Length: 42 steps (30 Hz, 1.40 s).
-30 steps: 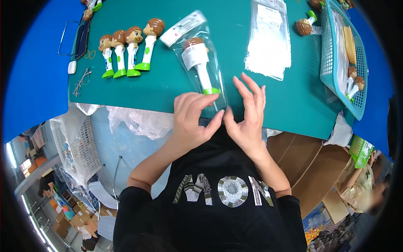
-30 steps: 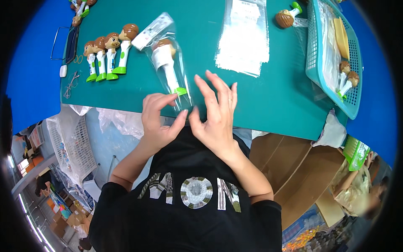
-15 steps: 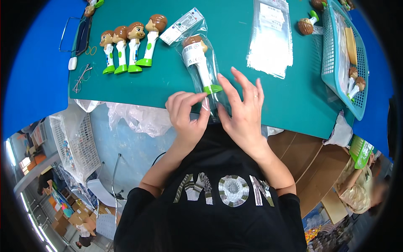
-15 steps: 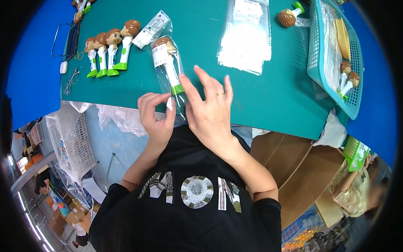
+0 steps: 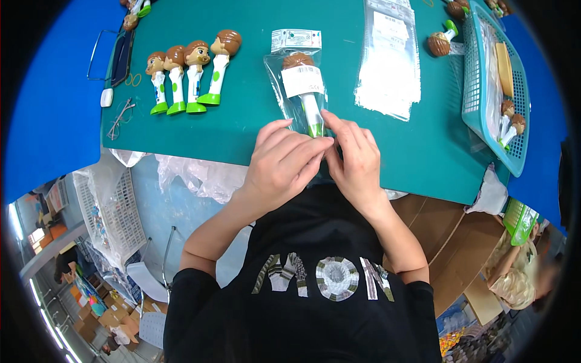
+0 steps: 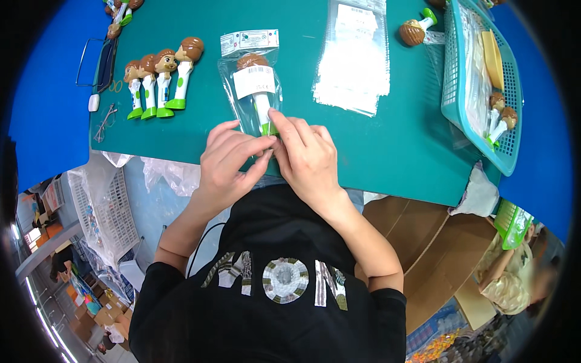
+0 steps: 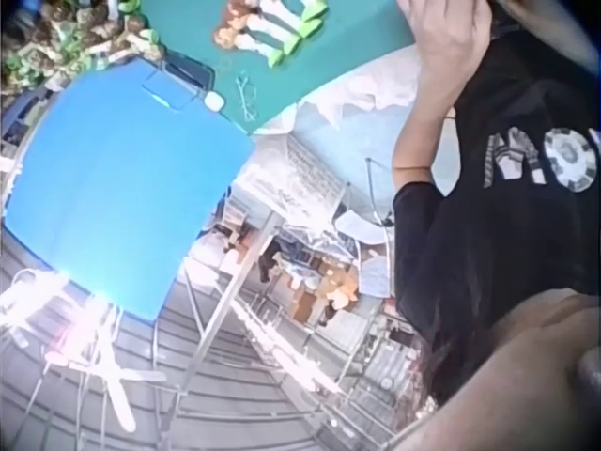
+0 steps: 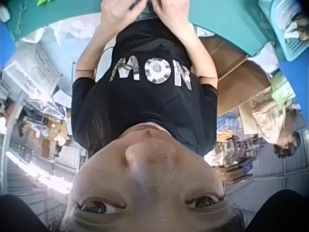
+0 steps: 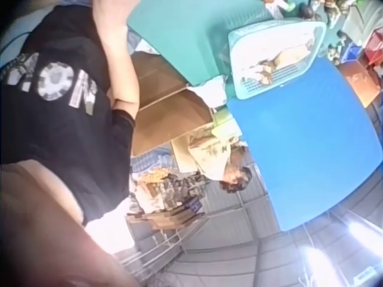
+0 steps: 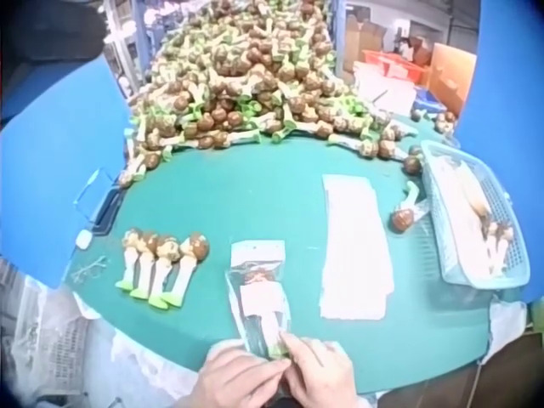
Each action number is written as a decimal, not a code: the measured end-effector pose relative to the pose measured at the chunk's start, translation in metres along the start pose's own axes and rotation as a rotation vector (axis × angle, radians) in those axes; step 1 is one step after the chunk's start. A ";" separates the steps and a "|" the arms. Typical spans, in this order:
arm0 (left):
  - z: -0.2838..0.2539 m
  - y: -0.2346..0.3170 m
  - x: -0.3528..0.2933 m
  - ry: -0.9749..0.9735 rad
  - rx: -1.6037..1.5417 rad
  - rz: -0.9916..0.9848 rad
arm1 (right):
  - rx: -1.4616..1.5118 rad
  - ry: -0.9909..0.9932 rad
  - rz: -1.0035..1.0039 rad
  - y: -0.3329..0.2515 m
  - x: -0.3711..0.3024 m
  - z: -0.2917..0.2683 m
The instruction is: Packaging small toy figures into plastic bags and attaching labels.
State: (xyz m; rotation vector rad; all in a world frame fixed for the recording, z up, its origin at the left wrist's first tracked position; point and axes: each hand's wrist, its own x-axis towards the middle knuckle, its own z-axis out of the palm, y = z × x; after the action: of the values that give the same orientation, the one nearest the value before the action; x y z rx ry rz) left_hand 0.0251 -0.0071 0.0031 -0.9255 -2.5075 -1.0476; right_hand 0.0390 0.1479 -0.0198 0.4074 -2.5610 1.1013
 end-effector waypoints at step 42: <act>0.010 -0.076 0.048 0.147 0.073 0.056 | -0.032 -0.007 0.028 -0.002 -0.003 0.001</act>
State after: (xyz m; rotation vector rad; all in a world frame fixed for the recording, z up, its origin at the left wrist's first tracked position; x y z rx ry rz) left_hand -0.0608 -0.0185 -0.0223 -0.8604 -2.3686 -0.9634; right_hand 0.0421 0.1458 -0.0202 0.3690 -2.5945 1.0695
